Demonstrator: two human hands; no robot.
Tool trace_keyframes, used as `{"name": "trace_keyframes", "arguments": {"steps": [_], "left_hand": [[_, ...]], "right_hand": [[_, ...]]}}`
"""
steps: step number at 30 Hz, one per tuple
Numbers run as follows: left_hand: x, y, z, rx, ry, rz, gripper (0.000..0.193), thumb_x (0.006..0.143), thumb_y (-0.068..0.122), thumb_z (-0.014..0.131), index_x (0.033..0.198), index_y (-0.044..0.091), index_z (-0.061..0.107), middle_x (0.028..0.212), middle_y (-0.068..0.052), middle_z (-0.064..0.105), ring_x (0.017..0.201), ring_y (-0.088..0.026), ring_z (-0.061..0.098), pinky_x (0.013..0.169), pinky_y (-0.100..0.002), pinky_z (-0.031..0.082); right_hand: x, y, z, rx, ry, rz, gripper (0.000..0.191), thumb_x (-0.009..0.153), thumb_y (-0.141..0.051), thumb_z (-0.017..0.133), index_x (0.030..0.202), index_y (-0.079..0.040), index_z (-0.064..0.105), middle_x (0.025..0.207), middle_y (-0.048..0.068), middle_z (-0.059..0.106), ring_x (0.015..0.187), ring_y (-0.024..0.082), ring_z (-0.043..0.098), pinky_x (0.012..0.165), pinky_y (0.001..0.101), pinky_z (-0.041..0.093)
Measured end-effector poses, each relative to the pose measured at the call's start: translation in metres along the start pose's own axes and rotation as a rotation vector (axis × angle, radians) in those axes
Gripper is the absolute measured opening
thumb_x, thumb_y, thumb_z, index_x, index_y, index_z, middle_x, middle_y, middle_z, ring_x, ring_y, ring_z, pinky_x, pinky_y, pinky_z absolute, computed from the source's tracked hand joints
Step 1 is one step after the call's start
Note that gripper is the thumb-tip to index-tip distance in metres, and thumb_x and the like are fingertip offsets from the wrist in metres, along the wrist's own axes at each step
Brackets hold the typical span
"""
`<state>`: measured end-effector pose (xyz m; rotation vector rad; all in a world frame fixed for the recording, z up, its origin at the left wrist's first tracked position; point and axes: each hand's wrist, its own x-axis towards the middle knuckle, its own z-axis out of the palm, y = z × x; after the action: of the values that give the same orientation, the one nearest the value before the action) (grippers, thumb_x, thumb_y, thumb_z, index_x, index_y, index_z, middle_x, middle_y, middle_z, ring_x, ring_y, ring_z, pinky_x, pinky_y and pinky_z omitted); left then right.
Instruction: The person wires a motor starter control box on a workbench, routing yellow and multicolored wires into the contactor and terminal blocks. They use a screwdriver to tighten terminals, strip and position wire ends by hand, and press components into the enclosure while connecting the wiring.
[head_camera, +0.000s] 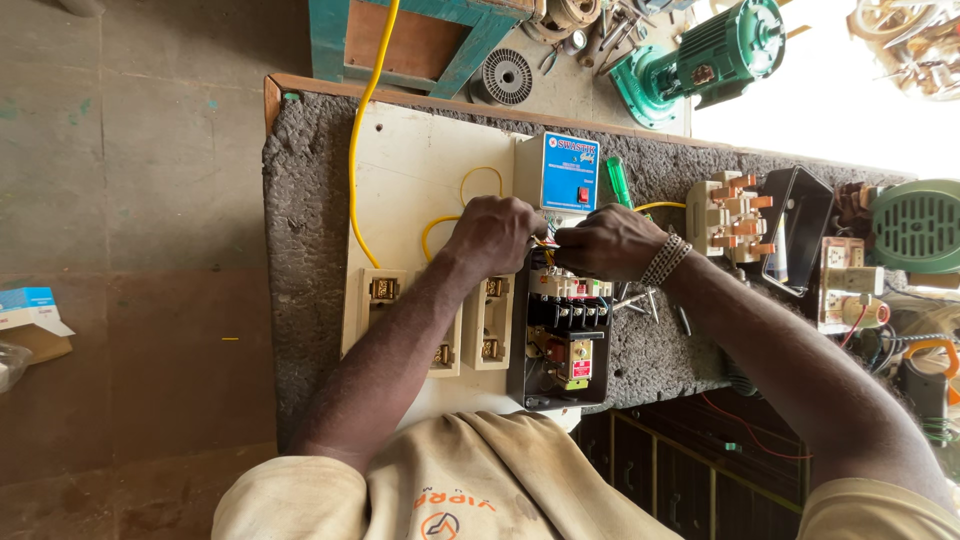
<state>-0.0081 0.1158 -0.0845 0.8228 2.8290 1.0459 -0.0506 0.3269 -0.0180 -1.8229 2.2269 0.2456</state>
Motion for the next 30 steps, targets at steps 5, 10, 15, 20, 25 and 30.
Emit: {"name": "trace_keyframes", "arguments": {"steps": [5, 10, 15, 20, 25, 30], "left_hand": [[0.004, 0.001, 0.008, -0.238, 0.124, 0.064, 0.009, 0.089, 0.023, 0.077, 0.096, 0.016, 0.078, 0.092, -0.002, 0.077, 0.073, -0.016, 0.073, 0.066, -0.035, 0.063], [0.013, 0.022, 0.025, -0.229, 0.156, 0.078, 0.022, 0.075, 0.021, 0.083, 0.096, 0.017, 0.080, 0.103, -0.002, 0.077, 0.082, -0.020, 0.074, 0.075, -0.037, 0.062], [0.022, 0.037, 0.039, -0.193, 0.085, 0.002, 0.016, 0.084, 0.031, 0.083, 0.093, 0.019, 0.080, 0.102, 0.002, 0.077, 0.089, -0.019, 0.074, 0.079, -0.038, 0.061], [0.028, 0.038, 0.042, -0.193, 0.087, 0.016, 0.014, 0.081, 0.029, 0.083, 0.086, 0.017, 0.079, 0.099, 0.004, 0.076, 0.091, -0.018, 0.074, 0.079, -0.037, 0.061], [0.030, 0.040, 0.042, -0.194, 0.082, 0.018, 0.013, 0.083, 0.028, 0.082, 0.088, 0.017, 0.079, 0.100, 0.004, 0.075, 0.089, -0.018, 0.074, 0.078, -0.036, 0.061], [0.030, 0.043, 0.042, -0.169, 0.069, 0.029, 0.013, 0.084, 0.027, 0.081, 0.091, 0.016, 0.079, 0.103, 0.003, 0.075, 0.085, -0.019, 0.074, 0.076, -0.036, 0.061]], "right_hand": [[-0.020, 0.013, 0.008, 0.122, 0.185, 0.006, 0.008, 0.093, -0.021, 0.077, 0.093, -0.013, 0.077, 0.082, 0.001, 0.070, 0.057, 0.010, 0.063, 0.043, 0.0236, 0.052], [-0.047, 0.008, 0.008, 0.195, 0.285, 0.110, 0.014, 0.088, -0.020, 0.076, 0.098, -0.009, 0.077, 0.091, 0.006, 0.071, 0.064, 0.014, 0.066, 0.052, 0.0273, 0.057], [-0.065, -0.005, 0.002, 0.324, 0.344, 0.325, 0.012, 0.088, -0.016, 0.077, 0.093, -0.007, 0.073, 0.087, 0.005, 0.070, 0.068, 0.020, 0.069, 0.056, 0.0343, 0.057], [-0.074, -0.009, -0.002, 0.496, 0.443, 0.435, 0.015, 0.088, -0.014, 0.076, 0.100, -0.007, 0.073, 0.088, 0.008, 0.068, 0.073, 0.024, 0.070, 0.062, 0.0366, 0.058], [-0.083, -0.010, -0.004, 0.700, 0.466, 0.480, 0.024, 0.087, -0.013, 0.074, 0.109, -0.005, 0.073, 0.096, 0.010, 0.071, 0.082, 0.027, 0.073, 0.068, 0.0370, 0.059], [-0.076, -0.015, 0.002, 0.734, 0.375, 0.610, 0.015, 0.090, -0.016, 0.074, 0.102, -0.006, 0.074, 0.092, 0.009, 0.073, 0.079, 0.026, 0.073, 0.068, 0.0373, 0.059]]}}
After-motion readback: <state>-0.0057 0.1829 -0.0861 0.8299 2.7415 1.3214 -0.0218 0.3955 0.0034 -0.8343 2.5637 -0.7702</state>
